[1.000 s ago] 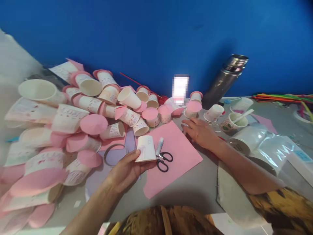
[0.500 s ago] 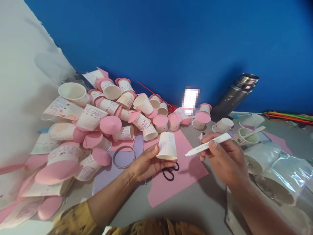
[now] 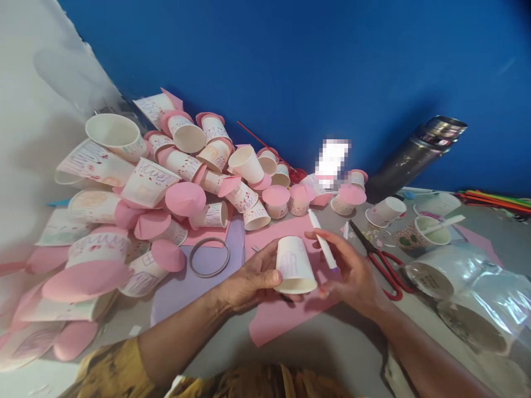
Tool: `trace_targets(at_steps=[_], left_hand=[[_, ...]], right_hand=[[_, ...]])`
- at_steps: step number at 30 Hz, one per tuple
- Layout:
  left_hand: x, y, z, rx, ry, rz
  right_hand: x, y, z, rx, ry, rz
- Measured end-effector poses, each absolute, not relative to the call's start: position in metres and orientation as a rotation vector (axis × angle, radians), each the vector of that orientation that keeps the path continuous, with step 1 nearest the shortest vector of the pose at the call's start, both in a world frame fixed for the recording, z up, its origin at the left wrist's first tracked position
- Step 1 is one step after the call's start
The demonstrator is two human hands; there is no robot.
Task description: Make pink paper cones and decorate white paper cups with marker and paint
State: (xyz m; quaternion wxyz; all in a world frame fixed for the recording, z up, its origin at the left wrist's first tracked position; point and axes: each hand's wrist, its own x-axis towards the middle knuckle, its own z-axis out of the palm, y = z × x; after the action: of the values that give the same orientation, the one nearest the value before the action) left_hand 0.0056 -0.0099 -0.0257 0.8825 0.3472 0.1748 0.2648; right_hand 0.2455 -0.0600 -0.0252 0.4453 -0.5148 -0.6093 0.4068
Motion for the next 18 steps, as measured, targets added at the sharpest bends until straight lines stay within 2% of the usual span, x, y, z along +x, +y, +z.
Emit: trace_targets(at_steps=[6, 12, 18], left_hand=[[0.005, -0.011, -0.029, 0.809, 0.375, 0.568], [-0.009, -0.003, -0.022, 1.148, 0.564, 0.639], [-0.011, -0.004, -0.014, 1.250, 0.636, 0.561]], right_hand=[[0.245, -0.060, -0.027, -1.377, -1.607, 1.066], [0.246, -0.058, -0.017, -1.364, -1.661, 1.039], [0.240, -0.063, -0.007, -1.397, -1.651, 1.104]])
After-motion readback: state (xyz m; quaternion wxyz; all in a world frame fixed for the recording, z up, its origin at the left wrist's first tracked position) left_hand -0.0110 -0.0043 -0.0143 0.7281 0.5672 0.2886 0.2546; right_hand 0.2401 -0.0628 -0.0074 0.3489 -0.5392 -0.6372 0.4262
